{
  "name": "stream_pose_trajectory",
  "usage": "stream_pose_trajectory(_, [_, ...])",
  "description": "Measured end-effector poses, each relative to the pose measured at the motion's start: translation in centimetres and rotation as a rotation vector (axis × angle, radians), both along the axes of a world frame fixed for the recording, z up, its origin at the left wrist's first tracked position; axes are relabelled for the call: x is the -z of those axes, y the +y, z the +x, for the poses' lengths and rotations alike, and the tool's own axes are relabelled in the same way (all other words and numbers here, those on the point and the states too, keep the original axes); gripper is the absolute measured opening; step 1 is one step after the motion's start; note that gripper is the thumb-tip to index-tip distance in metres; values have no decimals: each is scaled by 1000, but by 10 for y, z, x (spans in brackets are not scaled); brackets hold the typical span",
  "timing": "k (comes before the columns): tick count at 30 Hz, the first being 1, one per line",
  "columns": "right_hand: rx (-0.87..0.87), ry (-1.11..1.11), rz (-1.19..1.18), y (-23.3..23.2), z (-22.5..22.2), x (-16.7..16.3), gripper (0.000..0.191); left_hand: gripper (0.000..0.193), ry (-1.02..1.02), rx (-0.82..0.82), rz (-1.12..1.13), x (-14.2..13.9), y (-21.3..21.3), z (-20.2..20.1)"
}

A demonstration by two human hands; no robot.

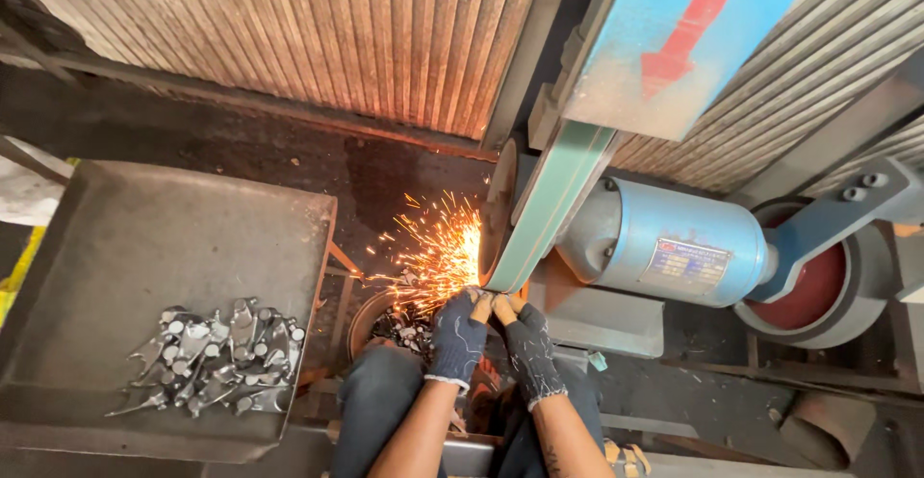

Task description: The person sits at a belt grinder and grinds small metal workpieces one at a time, holding each piece by hand against the moving belt to shape its edges, producing sparks. Finished pieces are placed on a metal tray beside the machine, which accumulates a pile of ground parts.

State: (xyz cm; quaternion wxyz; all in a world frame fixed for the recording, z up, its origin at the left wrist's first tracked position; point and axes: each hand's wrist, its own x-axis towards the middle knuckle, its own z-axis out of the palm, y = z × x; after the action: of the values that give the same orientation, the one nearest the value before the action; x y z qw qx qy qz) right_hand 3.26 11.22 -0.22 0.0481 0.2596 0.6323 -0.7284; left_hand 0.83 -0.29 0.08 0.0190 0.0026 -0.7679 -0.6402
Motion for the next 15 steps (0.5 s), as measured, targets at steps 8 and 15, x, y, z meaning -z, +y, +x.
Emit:
stream_pose_trajectory(8, [98, -10, -145, 6, 0, -6, 35, 26, -16, -57, -25, -1, 15, -1])
stream_pose_trajectory(15, [104, -60, -113, 10, 3, -8, 31, 37, -100, 16, -195, 1, 23, -1])
